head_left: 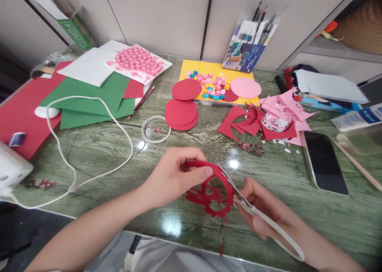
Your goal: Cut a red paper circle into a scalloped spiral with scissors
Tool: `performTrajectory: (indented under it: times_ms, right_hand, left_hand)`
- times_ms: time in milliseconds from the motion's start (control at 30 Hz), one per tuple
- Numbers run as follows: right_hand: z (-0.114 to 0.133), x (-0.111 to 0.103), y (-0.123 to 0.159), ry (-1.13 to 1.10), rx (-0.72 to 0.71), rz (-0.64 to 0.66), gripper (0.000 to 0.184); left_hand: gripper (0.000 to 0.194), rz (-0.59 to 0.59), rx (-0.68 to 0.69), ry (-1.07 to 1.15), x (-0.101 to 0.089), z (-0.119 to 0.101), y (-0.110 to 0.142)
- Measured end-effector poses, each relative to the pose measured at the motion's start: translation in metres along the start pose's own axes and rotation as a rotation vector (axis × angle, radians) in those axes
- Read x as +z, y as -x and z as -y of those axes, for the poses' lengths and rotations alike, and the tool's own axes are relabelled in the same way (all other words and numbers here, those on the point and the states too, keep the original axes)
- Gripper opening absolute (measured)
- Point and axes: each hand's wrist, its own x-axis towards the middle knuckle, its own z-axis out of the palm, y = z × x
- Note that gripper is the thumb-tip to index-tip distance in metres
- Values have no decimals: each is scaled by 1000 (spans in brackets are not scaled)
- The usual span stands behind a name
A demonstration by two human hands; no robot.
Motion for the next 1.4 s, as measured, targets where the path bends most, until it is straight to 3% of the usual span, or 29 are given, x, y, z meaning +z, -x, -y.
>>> performTrajectory:
  times_ms: [300, 433, 767, 1000, 1400]
  right_hand:
    - [1, -7, 9, 154, 47, -32, 42]
    - [-1, -12, 13, 212, 36, -55, 41]
    - [8, -16, 15, 390, 191, -76, 38]
    - [0, -27, 22, 478, 178, 17, 19]
    - [3, -34, 21, 687, 331, 92, 23]
  left_hand:
    - [23, 138, -5, -150, -15, -12, 1]
    - [22, 128, 8, -182, -19, -13, 0]
    - [20, 163, 16, -221, -22, -11, -1]
    - [15, 276, 11, -298, -25, -13, -2]
    - [13, 454, 34, -435, -27, -12, -7]
